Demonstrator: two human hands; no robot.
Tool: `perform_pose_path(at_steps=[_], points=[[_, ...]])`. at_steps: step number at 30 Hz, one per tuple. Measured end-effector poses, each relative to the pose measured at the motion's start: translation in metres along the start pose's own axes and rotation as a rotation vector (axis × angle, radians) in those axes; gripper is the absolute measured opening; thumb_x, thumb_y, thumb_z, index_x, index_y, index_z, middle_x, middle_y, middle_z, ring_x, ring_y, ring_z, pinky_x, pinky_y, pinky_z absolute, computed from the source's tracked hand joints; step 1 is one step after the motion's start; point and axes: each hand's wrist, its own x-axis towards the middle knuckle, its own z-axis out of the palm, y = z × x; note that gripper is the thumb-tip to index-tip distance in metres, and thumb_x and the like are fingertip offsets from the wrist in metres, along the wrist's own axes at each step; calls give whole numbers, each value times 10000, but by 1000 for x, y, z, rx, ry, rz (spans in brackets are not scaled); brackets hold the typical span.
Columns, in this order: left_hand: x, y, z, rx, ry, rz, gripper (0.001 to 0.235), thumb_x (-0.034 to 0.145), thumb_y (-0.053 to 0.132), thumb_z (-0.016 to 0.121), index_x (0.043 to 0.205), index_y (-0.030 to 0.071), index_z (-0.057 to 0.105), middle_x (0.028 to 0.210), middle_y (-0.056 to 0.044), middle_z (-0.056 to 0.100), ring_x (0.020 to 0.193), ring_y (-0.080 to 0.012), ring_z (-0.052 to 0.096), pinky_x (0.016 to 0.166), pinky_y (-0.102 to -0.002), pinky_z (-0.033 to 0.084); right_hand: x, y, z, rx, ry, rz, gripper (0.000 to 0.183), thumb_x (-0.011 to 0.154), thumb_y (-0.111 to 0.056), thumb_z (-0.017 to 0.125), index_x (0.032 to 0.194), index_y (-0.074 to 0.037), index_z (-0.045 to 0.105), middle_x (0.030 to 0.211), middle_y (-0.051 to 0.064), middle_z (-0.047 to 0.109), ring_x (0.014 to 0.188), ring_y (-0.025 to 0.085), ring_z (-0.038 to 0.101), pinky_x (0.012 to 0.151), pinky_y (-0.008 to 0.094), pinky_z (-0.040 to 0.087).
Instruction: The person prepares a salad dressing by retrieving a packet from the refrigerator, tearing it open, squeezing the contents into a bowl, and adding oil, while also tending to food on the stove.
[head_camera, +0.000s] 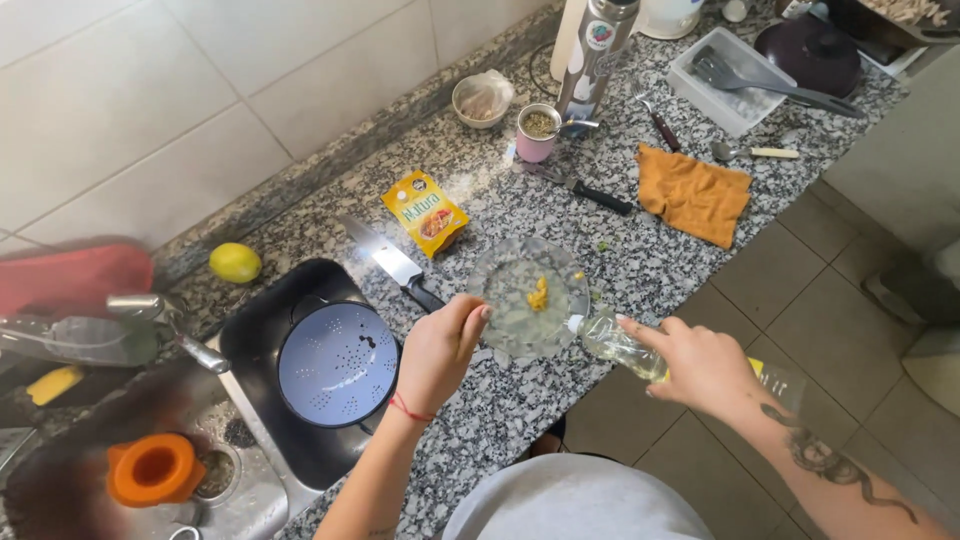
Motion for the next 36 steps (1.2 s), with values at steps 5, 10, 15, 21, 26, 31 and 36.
perform_pose_path(at_steps=[5,10,15,21,26,31,36], points=[[-13,-4,-5,-30,24,-40,242,953,401,422,972,226,588,664,-125,622,703,-396,614,641,-487,488,13,-15,-23,-92,40,-54,834,704,-438,748,1405,-393,297,1144,65,582,960,303,668,717,374,577],[-19,-7,-10,-47,63,-87,233,953,377,440,947,212,605,647,-115,625,683,-371,620,632,-460,487,15,-17,-53,-67,152,-53,782,706,-404,747,1385,-340,366,1082,109,604,888,310,685,651,360,589],[-22,-14,-11,-30,46,-105,247,942,410,443,956,219,600,674,-117,646,718,-389,618,647,-487,483,8,-4,-59,-129,152,6,772,706,-385,755,1379,-312,385,1037,127,615,855,308,689,635,365,602],[-15,-9,-7,-17,43,-57,240,952,384,443,962,198,594,683,-71,658,706,-340,628,650,-451,494,-1,-15,-60,-64,41,-74,828,692,-398,782,1393,-334,345,1067,113,607,906,320,683,680,388,593],[-5,1,-1,7,12,14,240,946,398,448,981,202,582,689,-74,650,728,-345,626,674,-458,496,0,-22,-72,22,128,-77,781,705,-379,761,1383,-327,377,1080,131,607,897,330,680,681,394,591],[-2,5,0,21,-4,32,247,942,417,446,992,213,576,687,-51,637,739,-316,623,689,-434,496,3,-10,-68,15,259,-55,804,676,-407,769,1378,-298,394,1098,141,604,882,354,684,679,433,591],[-1,8,-4,9,2,43,230,937,399,467,993,207,581,683,-53,626,719,-322,615,676,-437,504,-8,-6,-64,116,182,-22,776,662,-419,776,1352,-323,434,1108,133,624,902,324,689,707,386,600]])
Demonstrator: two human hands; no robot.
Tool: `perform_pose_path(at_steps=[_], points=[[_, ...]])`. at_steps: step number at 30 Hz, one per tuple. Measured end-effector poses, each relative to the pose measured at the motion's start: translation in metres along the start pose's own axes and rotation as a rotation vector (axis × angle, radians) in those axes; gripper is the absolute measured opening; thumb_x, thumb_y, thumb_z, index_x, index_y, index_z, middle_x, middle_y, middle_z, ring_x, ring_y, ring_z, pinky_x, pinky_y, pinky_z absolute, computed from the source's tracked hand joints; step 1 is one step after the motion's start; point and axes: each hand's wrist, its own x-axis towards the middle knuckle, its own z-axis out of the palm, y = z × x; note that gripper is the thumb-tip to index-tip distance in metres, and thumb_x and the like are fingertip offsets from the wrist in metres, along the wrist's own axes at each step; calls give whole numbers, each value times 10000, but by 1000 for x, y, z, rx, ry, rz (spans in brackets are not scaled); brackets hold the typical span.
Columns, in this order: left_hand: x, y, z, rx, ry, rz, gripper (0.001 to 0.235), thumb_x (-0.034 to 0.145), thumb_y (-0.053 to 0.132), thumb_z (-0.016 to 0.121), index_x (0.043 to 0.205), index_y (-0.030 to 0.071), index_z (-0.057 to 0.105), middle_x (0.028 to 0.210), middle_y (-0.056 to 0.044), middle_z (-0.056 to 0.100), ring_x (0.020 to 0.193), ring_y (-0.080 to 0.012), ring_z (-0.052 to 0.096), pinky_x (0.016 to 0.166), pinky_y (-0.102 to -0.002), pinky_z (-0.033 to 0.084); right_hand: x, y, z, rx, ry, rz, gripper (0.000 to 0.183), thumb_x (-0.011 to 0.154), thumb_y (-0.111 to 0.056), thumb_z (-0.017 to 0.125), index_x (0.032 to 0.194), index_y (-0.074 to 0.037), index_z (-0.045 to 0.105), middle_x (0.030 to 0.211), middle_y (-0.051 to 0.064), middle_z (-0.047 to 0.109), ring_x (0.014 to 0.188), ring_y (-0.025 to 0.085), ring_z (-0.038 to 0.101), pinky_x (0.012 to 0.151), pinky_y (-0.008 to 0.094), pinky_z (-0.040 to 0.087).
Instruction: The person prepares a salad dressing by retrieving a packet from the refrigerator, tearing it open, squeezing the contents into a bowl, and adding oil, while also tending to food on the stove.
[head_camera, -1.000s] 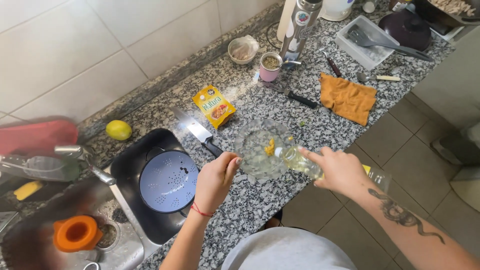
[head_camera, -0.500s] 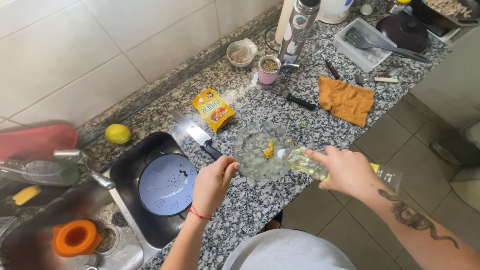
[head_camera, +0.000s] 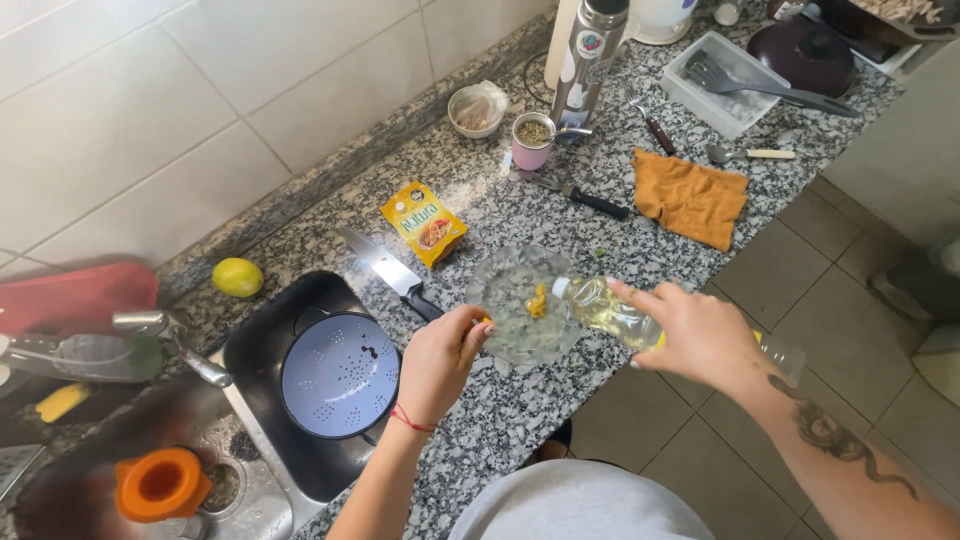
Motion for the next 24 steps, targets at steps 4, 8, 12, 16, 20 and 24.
perform_pose_path(at_steps=[4,8,12,16,20,24], points=[[6,9,-1,9,2,26,210,932,384,479,1005,213,578,704,-69,621,747,-332,614,685,-454,503,-7,-1,1,102,-67,23,877,654,-443,772,1410,-367,335,1228,107,566,991,386,653,813,469,554],[16,18,3,-2,67,101,192,908,353,533,1043,226,582,756,-59,626,753,-321,621,692,-433,511,-9,-2,-3,349,-66,126,910,631,-476,769,1417,-417,316,1310,67,522,1071,405,602,904,486,506],[27,24,9,-15,170,197,217,886,280,579,1103,269,584,865,-25,646,788,-282,640,701,-396,520,-13,-1,-2,596,-87,240,969,588,-463,798,1412,-496,289,1358,36,489,1175,375,534,997,470,440],[38,29,19,-33,226,255,275,867,223,615,1139,208,576,894,-67,659,783,-312,642,719,-425,526,-13,-1,21,770,-46,226,1002,557,-368,855,1410,-457,338,1323,69,532,1186,387,519,1025,488,406],[48,34,25,15,278,299,245,870,277,617,1101,197,607,884,-42,670,773,-277,644,702,-395,526,-14,-7,45,888,20,149,1019,512,-333,898,1386,-442,386,1209,33,619,1180,335,539,1027,475,414],[51,36,27,3,213,273,233,856,359,625,1041,217,635,842,1,679,736,-234,647,683,-361,529,-14,-8,64,935,68,111,1012,495,-352,920,1362,-474,411,1182,-22,630,1181,273,545,1036,448,406]])
